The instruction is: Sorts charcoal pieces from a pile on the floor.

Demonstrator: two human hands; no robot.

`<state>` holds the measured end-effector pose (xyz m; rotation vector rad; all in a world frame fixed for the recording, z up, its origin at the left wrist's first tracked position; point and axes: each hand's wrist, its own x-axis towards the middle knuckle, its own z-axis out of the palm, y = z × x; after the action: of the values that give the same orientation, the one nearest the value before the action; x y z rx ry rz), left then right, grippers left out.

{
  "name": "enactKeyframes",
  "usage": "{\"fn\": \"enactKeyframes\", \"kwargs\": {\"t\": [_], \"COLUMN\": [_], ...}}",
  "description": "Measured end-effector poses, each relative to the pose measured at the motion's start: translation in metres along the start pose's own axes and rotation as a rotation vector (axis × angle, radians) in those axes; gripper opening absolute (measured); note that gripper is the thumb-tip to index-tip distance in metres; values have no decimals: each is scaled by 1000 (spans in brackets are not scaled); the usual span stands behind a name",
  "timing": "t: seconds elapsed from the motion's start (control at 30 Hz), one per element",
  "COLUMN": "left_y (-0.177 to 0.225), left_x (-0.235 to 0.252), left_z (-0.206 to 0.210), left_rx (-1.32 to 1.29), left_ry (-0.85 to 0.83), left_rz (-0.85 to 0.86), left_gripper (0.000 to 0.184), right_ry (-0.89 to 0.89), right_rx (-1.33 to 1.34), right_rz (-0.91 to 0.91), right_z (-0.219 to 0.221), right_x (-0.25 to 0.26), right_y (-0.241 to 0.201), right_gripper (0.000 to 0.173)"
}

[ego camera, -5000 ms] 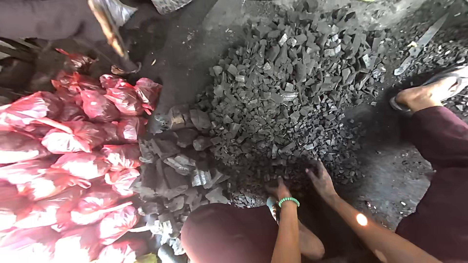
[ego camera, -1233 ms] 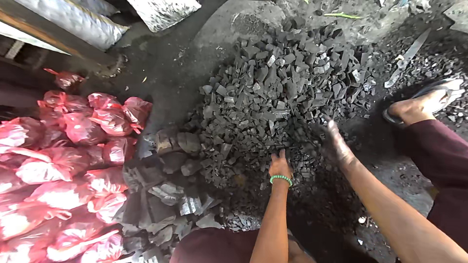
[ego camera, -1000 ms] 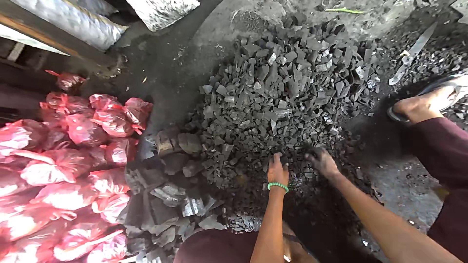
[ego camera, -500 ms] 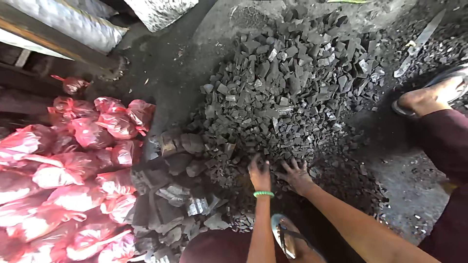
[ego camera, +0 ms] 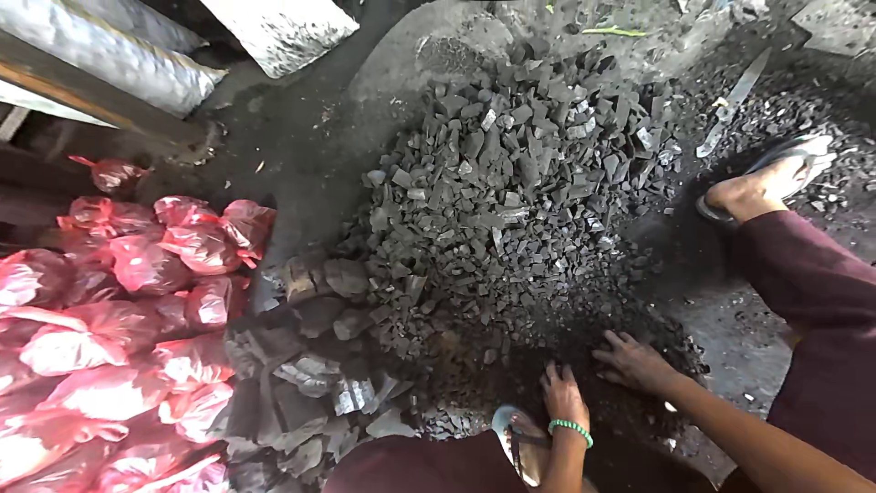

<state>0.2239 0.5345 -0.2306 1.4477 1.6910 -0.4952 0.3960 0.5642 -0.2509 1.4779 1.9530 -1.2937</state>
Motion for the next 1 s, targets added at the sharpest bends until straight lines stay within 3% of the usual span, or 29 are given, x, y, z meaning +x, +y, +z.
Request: {"fn": "enactKeyframes", "kwargs": {"t": [0.1, 0.2, 0.3, 0.33, 0.4, 0.47, 0.5, 0.57, 0.67, 0.8, 0.9, 1.0], "left_y": [-7, -17, -27, -30, -36, -39, -41, -45, -48, -49, -46, -43], "left_x": [5, 12, 18, 21, 26, 31, 33, 37, 48, 57, 58, 49], "left_z": [-7, -21, -32, -35, -43, -57, -67, -93, -139, -180, -172, -131], "left_rx": [-59, -195, -398, -473, -656, -822, -867, -875, -878, -905, -748, -582], "left_ry": [59, 151, 298, 333, 400, 476, 505, 562, 683, 767, 704, 576], "left_rz": [12, 20, 4, -26, -97, -134, -137, -135, -62, 128, 80, -73], "left_gripper": [40, 32, 26, 25, 24, 25, 26, 25, 26, 48, 41, 36], "right_ry": [93, 199, 449, 531, 765, 944, 919, 822, 717, 772, 718, 622], "right_rx": [182, 438, 994, 1103, 1186, 1021, 926, 848, 823, 665, 577, 418], "right_rz": [99, 94, -235, -245, -76, 272, 427, 564, 477, 357, 352, 181], "right_z": [-23, -69, -115, -129, -143, -140, -134, -116, -102, -86, -61, -33], "right_x": [12, 29, 37, 39, 49, 62, 64, 73, 91, 107, 97, 83], "right_y": [0, -20, -28, -23, 9, 55, 74, 97, 79, 32, 14, 7], "right_gripper": [49, 42, 45, 51, 52, 53, 60, 71, 73, 59, 55, 50]}}
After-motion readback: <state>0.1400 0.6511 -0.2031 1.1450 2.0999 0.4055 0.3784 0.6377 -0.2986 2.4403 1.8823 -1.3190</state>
